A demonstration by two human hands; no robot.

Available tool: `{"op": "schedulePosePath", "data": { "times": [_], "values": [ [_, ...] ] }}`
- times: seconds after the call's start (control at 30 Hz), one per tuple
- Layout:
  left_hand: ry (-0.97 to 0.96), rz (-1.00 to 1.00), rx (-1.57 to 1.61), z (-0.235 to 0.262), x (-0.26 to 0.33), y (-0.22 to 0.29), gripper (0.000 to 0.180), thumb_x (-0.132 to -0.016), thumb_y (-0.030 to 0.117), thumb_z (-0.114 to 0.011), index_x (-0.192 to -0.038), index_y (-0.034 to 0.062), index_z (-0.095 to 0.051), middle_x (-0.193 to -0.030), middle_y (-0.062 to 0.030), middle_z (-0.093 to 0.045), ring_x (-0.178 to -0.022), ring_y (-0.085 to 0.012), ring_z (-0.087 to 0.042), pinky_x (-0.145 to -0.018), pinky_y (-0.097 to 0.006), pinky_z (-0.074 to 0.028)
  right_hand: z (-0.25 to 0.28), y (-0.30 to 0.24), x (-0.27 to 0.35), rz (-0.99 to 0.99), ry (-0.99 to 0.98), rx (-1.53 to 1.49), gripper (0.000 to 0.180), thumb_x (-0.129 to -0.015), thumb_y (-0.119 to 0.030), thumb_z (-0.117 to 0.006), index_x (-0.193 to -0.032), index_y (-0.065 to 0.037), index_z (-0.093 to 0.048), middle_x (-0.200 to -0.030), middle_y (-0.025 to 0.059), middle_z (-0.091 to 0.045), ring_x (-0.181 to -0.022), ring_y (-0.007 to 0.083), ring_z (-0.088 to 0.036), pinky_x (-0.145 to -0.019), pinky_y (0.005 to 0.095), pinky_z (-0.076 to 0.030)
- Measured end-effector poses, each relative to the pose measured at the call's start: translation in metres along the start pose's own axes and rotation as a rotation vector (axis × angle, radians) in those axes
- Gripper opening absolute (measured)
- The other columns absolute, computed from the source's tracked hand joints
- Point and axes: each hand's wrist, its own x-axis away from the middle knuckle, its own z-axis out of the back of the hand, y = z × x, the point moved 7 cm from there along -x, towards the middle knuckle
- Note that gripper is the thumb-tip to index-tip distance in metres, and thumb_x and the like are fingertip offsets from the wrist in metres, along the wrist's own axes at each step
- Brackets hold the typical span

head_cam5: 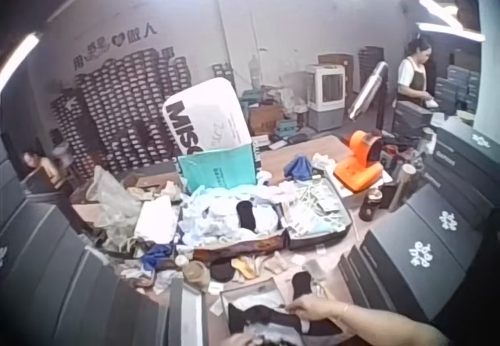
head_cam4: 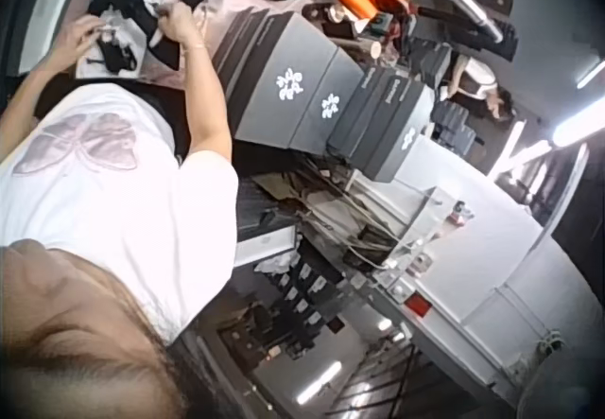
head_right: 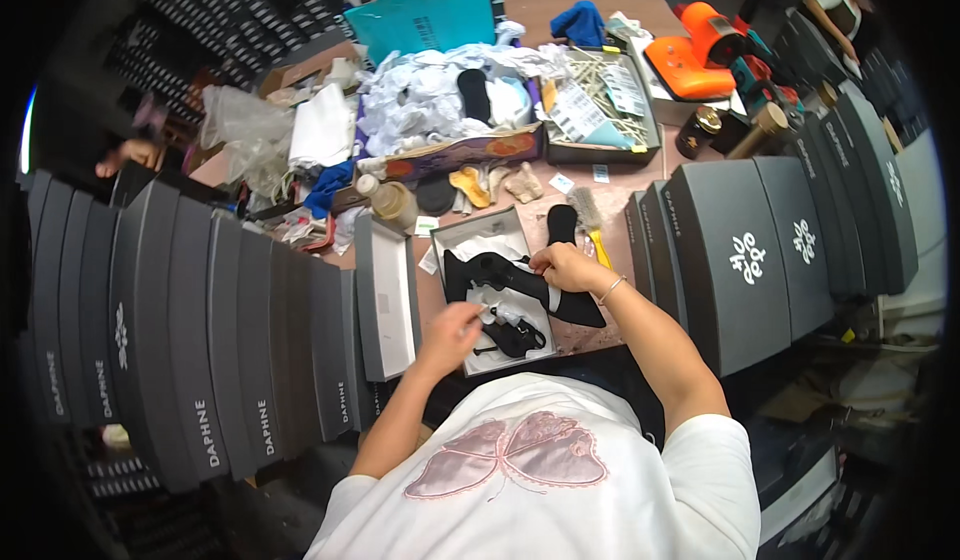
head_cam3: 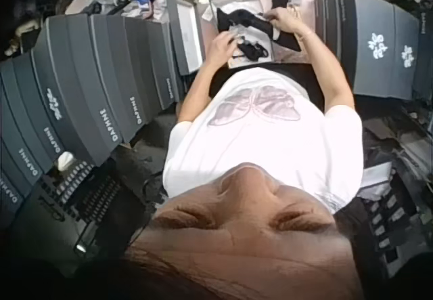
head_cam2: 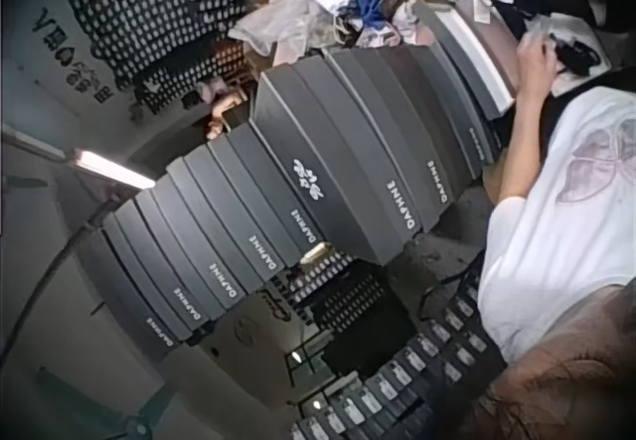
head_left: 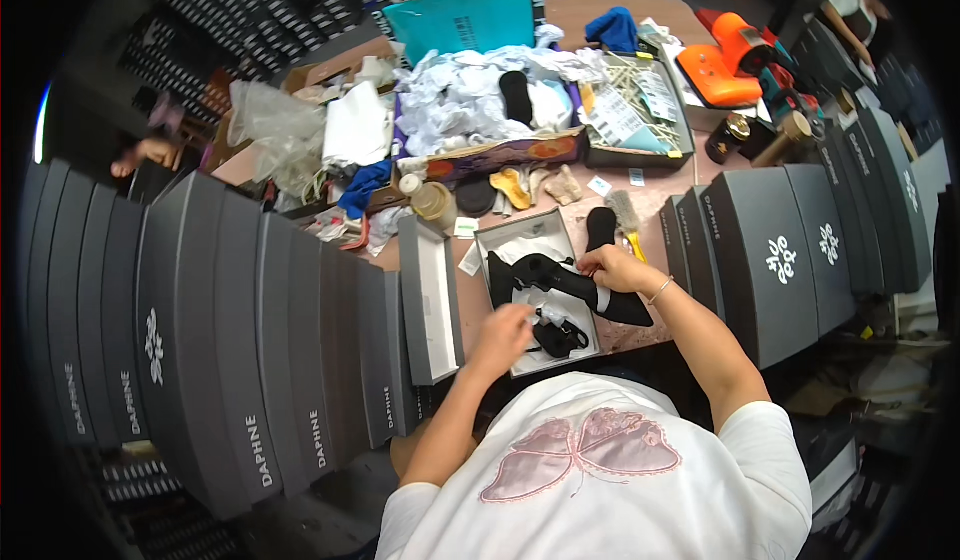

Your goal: Checking, cleaning, and packaging high-heeled shoes into boxes with protective materials.

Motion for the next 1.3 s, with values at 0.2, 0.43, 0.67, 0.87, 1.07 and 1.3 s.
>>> {"op": "schedulePosePath", "data": {
  "times": [0.2, 0.43, 0.67, 0.87, 1.07, 1.3],
  "values": [
    [0.284, -0.099, 0.069, 0.11, -0.086, 0.069, 0.027, -0.091, 0.017, -0.059, -0.11, -0.0017, -0.063, -0.109, -0.0187, -0.064, -0.104, -0.0302, -0.062, -0.087, -0.035, -0.048, 0.033, -0.057, 0.02, 0.093, 0.159, 0.686, 0.016, -0.077, -0.002, -0.057, -0.091, 0.001, -0.064, -0.09, 0.0151, -0.066, -0.084, 0.0326, -0.065, -0.073, 0.0403, -0.052],
    [-0.605, 0.237, 0.626, 0.047, -0.14, 0.071, 0.072, -0.094, 0.064, -0.034, -0.137, 0.0074, -0.048, -0.128, -0.0112, -0.057, -0.114, -0.0228, -0.056, -0.092, -0.034, -0.046, 0.05, -0.203, 0.044, 0.691, 0.139, 0.795, 0.014, -0.079, -0.011, -0.057, -0.091, -0.006, -0.062, -0.086, 0.0097, -0.061, -0.081, 0.0282, -0.064, -0.073, 0.0384, -0.052],
    [-0.68, 0.758, 1.766, -0.064, -0.025, 0.013, 0.08, -0.09, 0.071, -0.029, -0.133, 0.0052, -0.043, -0.113, -0.0198, -0.058, -0.093, -0.0271, -0.061, -0.079, -0.043, -0.054, 0.042, -0.166, 0.028, 0.601, 0.35, 0.472, 0.018, -0.078, -0.011, -0.066, -0.094, -0.005, -0.062, -0.092, 0.0102, -0.062, -0.092, 0.0301, -0.059, -0.08, 0.0381, -0.046],
    [-0.357, 0.849, 1.845, -0.055, -0.001, 0.021, 0.089, -0.085, 0.078, -0.024, -0.12, 0.0015, -0.05, -0.1, -0.0164, -0.061, -0.08, -0.026, -0.063, -0.073, -0.039, -0.055, -0.02, -0.15, 0.034, 0.501, 0.343, 0.583, 0.026, -0.076, -0.01, -0.068, -0.1, -0.007, -0.06, -0.089, 0.008, -0.056, -0.085, 0.0288, -0.057, -0.075, 0.0396, -0.044],
    [-0.203, 0.962, 1.878, -0.057, 0.024, 0.021, 0.095, -0.081, 0.083, -0.024, -0.114, -0.0012, -0.054, -0.09, -0.0159, -0.061, -0.079, -0.0258, -0.064, -0.072, -0.036, -0.056, -0.028, -0.138, 0.039, 0.384, 0.437, 0.155, 0.019, -0.078, -0.007, -0.066, -0.096, -0.005, -0.06, -0.084, 0.0116, -0.054, -0.075, 0.0312, -0.059, -0.064, 0.0392, -0.048],
    [0.013, 0.96, 1.719, -0.045, 0.02, 0.031, 0.099, -0.083, 0.081, -0.03, -0.131, -0.0046, -0.041, -0.119, -0.0197, -0.059, -0.105, -0.0278, -0.062, -0.089, -0.041, -0.052, -0.068, -0.149, 0.028, 0.457, 0.29, 0.531, 0.012, -0.072, -0.009, -0.06, -0.081, -0.008, -0.052, -0.077, 0.0081, -0.049, -0.076, 0.0263, -0.054, -0.064, 0.0374, -0.046]
  ]
}}
